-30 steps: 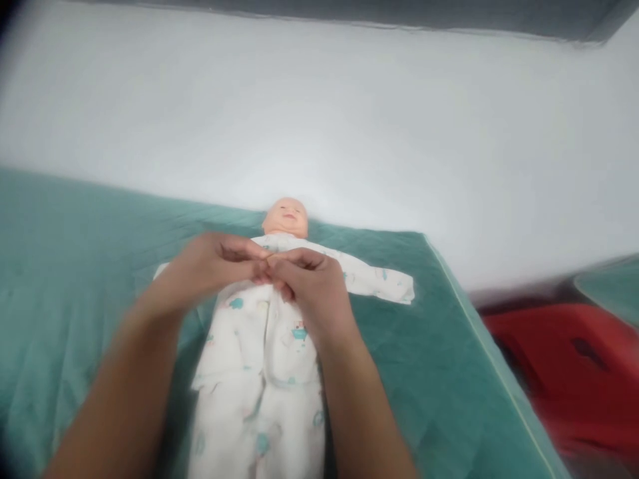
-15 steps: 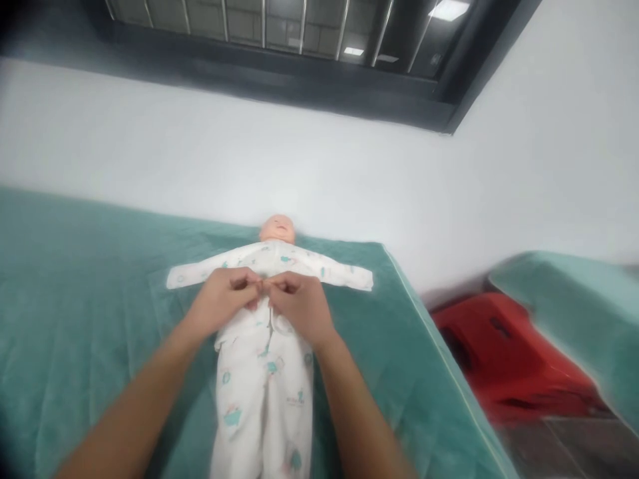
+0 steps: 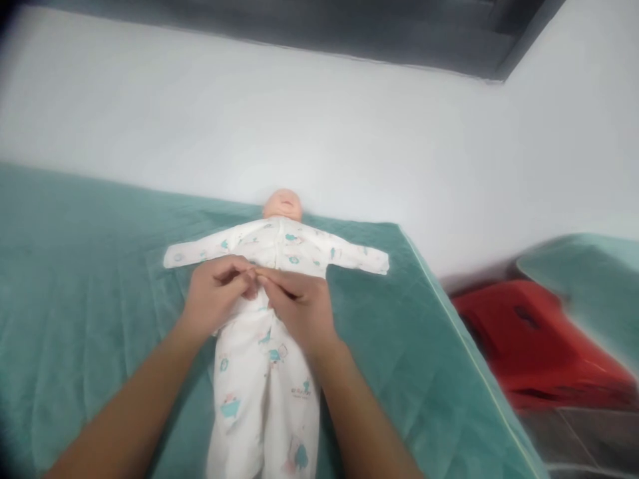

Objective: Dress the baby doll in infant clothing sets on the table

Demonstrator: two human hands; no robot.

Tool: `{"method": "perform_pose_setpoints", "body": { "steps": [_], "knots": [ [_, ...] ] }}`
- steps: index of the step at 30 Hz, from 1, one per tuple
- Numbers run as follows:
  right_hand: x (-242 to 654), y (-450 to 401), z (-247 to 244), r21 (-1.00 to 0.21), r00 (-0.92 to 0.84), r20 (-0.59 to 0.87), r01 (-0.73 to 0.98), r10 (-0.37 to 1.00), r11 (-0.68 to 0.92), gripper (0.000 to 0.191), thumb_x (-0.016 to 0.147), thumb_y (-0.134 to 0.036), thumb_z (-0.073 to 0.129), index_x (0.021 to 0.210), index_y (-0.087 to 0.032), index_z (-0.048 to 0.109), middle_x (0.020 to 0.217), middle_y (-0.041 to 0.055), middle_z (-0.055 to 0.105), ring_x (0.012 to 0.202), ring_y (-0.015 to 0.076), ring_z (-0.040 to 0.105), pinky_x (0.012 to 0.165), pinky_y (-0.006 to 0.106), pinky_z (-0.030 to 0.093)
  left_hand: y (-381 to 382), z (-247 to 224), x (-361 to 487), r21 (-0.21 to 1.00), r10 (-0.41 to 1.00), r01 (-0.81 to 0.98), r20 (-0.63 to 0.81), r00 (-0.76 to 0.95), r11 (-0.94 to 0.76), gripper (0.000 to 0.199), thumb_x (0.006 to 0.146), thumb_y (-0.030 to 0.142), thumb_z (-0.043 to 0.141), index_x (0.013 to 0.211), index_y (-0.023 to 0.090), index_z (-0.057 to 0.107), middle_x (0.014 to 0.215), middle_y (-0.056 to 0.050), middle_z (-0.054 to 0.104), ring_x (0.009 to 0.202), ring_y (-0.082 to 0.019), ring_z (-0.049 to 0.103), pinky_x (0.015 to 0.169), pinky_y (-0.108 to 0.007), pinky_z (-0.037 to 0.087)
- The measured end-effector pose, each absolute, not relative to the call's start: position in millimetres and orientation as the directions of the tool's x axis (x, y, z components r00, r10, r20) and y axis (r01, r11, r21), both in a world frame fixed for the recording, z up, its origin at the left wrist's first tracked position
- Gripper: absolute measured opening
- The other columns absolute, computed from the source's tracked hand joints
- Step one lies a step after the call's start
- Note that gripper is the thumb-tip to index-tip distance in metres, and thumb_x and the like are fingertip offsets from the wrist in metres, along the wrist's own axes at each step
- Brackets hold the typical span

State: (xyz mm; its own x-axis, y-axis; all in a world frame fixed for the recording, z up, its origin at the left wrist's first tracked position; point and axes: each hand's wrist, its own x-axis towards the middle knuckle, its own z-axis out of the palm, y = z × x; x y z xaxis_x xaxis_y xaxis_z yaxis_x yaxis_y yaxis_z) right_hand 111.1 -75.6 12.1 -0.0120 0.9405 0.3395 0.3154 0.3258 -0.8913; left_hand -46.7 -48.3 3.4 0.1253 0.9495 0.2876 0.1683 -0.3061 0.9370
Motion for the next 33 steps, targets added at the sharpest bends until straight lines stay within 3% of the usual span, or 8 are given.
{"method": "perform_pose_setpoints", "body": {
  "steps": [4,8,15,21,24,27,33],
  "knots": [
    [112,-75,13,-0.946,-0.018,0.235,0.223,0.972,0.233,0.022,0.085,-0.032,0.069,0.104,-0.030,0.080,0.055,-0.0039,0.059,0.051,0.0102,0.046,0.052,0.026,0.039,-49,3,-47,0.949,0.951,0.097,0.288,0.115,-0.300,0.017,0.085,0.022,0.058,0.069,0.018,0.064,0.056,0.003,0.062,0.056,-0.011,0.057,0.059,-0.024,0.045],
    [117,-71,12,-0.989,-0.010,0.124,0.080,0.992,0.124,0.022,0.083,-0.036,0.072,0.103,-0.029,0.080,0.051,-0.0049,0.054,0.050,0.0091,0.042,0.050,0.025,0.035,-48,1,-47,0.902,0.906,0.125,0.394,0.151,-0.413,0.018,0.092,0.029,0.058,0.082,0.020,0.069,0.065,0.002,0.064,0.061,-0.012,0.058,0.062,-0.025,0.045],
    [123,-68,12,-0.994,0.021,0.106,0.000,0.994,0.106,0.019,0.081,-0.037,0.074,0.093,-0.025,0.081,0.050,-0.0051,0.054,0.050,0.0094,0.042,0.052,0.026,0.036,-49,-2,-44,0.855,0.871,0.171,0.471,0.141,-0.490,0.014,0.093,0.028,0.060,0.088,0.023,0.071,0.074,0.002,0.067,0.068,-0.012,0.060,0.069,-0.027,0.048],
    [127,-62,6,-0.980,0.152,0.184,-0.050,0.971,0.194,0.026,0.087,-0.044,0.066,0.077,-0.021,0.073,0.064,-0.0009,0.062,0.055,0.0110,0.048,0.054,0.026,0.039,-43,-9,-42,0.748,0.803,0.339,0.594,0.041,-0.571,0.013,0.093,0.028,0.058,0.092,0.023,0.070,0.098,-0.003,0.072,0.098,-0.019,0.063,0.092,-0.035,0.048],
    [131,-55,0,-0.946,0.249,0.323,0.061,0.913,0.318,0.022,0.089,-0.039,0.064,0.075,-0.022,0.068,0.077,0.0009,0.065,0.074,0.0144,0.059,0.072,0.029,0.047,-36,-13,-42,0.715,0.788,0.378,0.612,0.068,-0.588,0.014,0.093,0.028,0.058,0.099,0.024,0.071,0.108,-0.004,0.071,0.109,-0.021,0.060,0.101,-0.038,0.044],
    [134,-49,-5,-0.897,0.179,0.428,0.207,0.886,0.391,0.011,0.089,-0.032,0.064,0.082,-0.024,0.068,0.098,0.0035,0.068,0.097,0.0186,0.062,0.090,0.033,0.048,-33,-14,-42,0.690,0.784,0.400,0.605,0.141,-0.604,0.014,0.092,0.029,0.060,0.099,0.025,0.071,0.115,-0.004,0.069,0.116,-0.022,0.056,0.107,-0.041,0.041],
    [134,-47,-7,-0.839,0.035,0.441,0.373,0.897,0.397,0.011,0.089,-0.029,0.064,0.079,-0.025,0.069,0.116,0.0044,0.064,0.119,0.0230,0.056,0.103,0.039,0.042,-34,-11,-42,0.689,0.804,0.424,0.556,0.211,-0.587,0.011,0.091,0.029,0.063,0.097,0.027,0.072,0.123,-0.003,0.065,0.122,-0.023,0.052,0.111,-0.043,0.036]
  ]
}}
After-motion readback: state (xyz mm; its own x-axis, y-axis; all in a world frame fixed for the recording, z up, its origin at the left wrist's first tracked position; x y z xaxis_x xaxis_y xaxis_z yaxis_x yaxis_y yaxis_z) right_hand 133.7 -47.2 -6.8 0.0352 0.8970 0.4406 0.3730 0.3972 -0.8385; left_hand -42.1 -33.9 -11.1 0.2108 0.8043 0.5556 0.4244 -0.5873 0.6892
